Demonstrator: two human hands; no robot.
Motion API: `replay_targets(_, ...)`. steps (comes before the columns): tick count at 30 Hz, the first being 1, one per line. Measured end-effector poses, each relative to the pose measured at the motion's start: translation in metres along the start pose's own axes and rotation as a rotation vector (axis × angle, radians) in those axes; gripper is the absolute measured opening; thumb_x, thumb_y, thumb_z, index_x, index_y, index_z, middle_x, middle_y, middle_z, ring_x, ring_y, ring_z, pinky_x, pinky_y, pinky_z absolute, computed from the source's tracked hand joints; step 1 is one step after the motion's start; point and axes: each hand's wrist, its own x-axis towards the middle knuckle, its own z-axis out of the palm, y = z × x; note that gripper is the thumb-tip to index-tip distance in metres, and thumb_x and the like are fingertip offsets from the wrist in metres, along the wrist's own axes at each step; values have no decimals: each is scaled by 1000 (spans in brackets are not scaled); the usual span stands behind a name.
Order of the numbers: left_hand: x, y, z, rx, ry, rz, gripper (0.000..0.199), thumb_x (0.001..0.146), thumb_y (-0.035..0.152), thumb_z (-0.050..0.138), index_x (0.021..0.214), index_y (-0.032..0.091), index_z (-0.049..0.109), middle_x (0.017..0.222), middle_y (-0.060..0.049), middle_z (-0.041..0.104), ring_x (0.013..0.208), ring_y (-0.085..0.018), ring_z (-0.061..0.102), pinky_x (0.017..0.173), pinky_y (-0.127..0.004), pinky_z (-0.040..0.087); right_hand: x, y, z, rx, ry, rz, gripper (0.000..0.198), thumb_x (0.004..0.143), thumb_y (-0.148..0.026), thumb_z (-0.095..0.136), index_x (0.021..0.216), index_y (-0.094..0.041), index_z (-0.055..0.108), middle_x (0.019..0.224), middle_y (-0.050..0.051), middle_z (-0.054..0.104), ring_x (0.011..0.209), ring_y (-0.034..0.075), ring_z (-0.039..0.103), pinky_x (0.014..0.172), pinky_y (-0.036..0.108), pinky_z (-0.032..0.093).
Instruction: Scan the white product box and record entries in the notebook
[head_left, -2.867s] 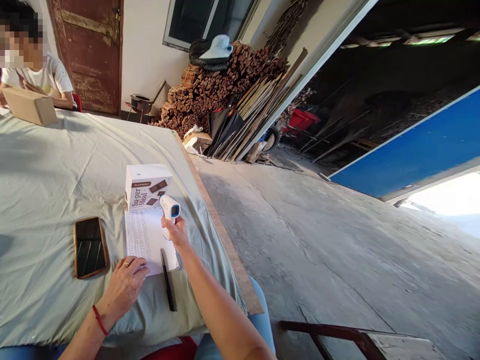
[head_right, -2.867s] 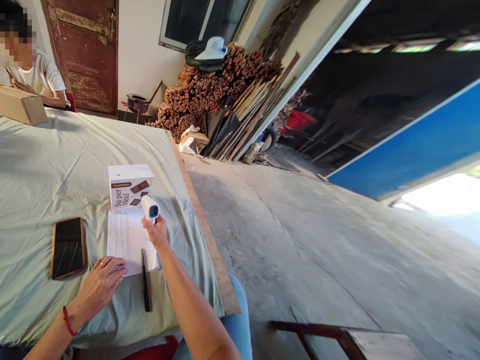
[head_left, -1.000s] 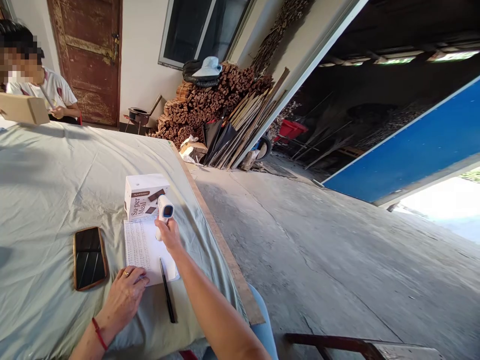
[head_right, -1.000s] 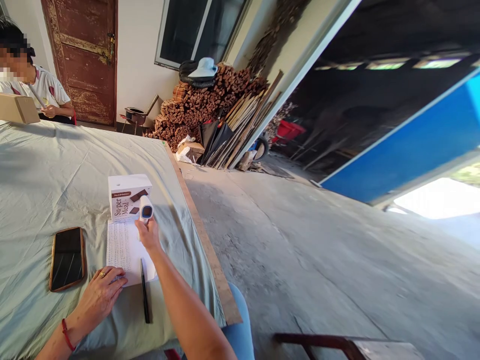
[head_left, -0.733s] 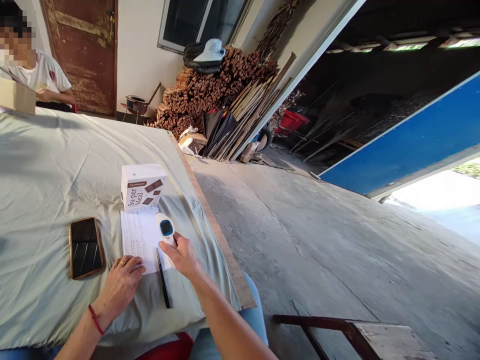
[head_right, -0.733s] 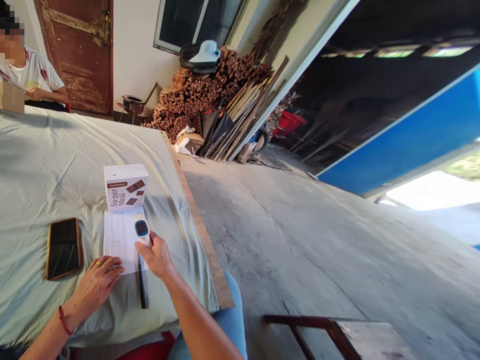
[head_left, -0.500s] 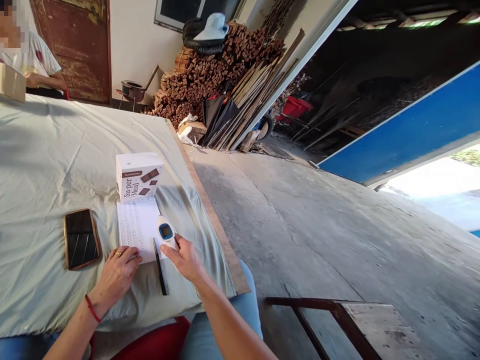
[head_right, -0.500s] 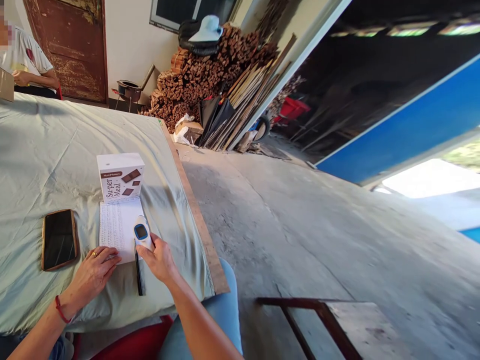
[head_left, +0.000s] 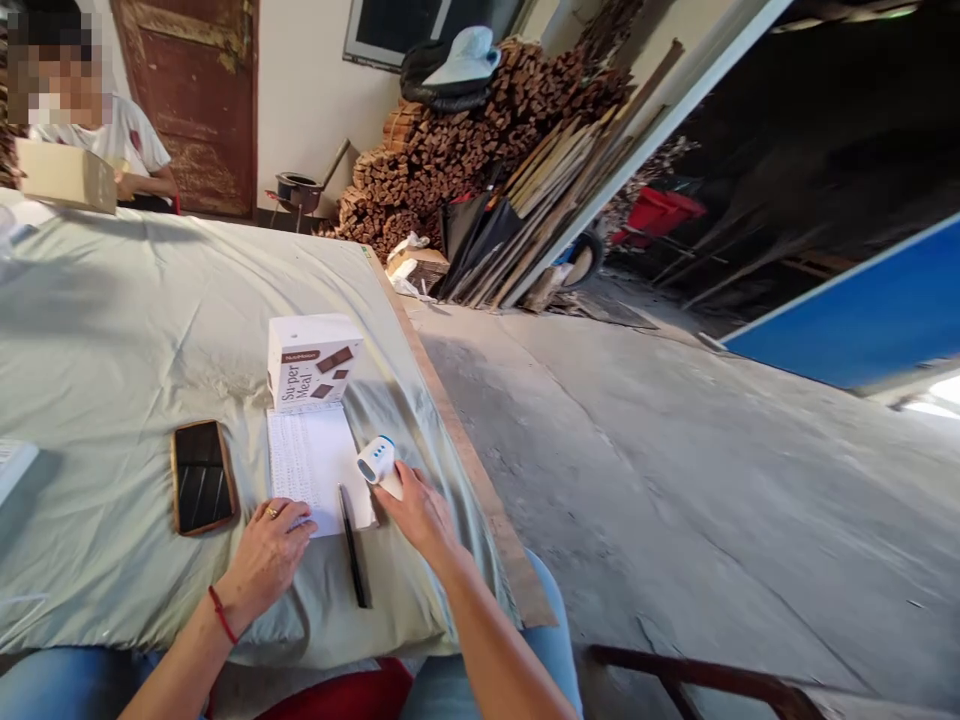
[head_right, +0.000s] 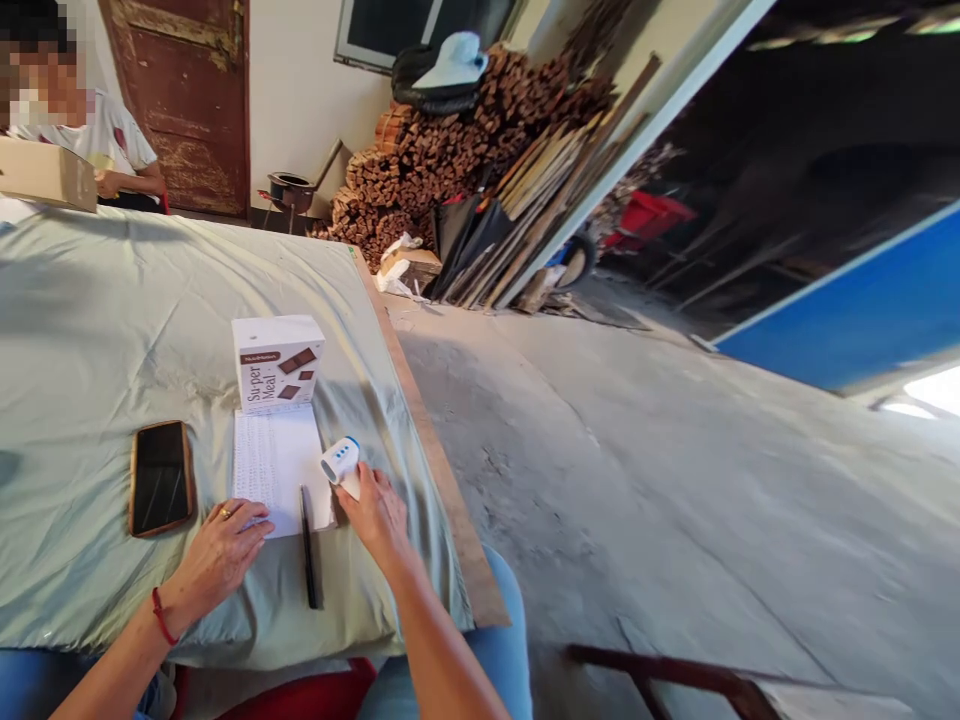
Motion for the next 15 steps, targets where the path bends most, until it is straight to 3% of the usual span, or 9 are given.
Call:
replay_targets(4,-2,5,0,-3,-63,-39,15,95,15,61,103,24,70,107,-2,69,102,-19,58,88,-34,45,-2,13,12,-88,108,-87,38,84,-36,64,119,-20,65,106,11,70,96,29,68,76,35,51)
replay_targets(8,-3,10,-2,15,-101,-68,10,95,19,63,102,24,69,109,0,68,102,-18,57,87,-34,44,-15,15,25,82,288,-278,35,87,-43,56,114,-22,65,109,11,71,94,26,69,76,35,53)
replay_targets(12,-3,13,-4,31,-153,-79,12,97,18,60,105,23,68,108,-1,66,101,-17,56,87,-33,44,-31,6,36,237,104,-404,29,89,-47,52,101,-24,64,76,1,70,59,18,66,54,28,49)
replay_targets(15,-4,15,-4,33,-158,-81,12,97,19,58,104,22,68,110,-2,65,102,-17,55,88,-34,45,-38,-1,42,183,71,-489,25,89,-44,53,99,-24,64,72,2,70,59,21,69,50,29,48)
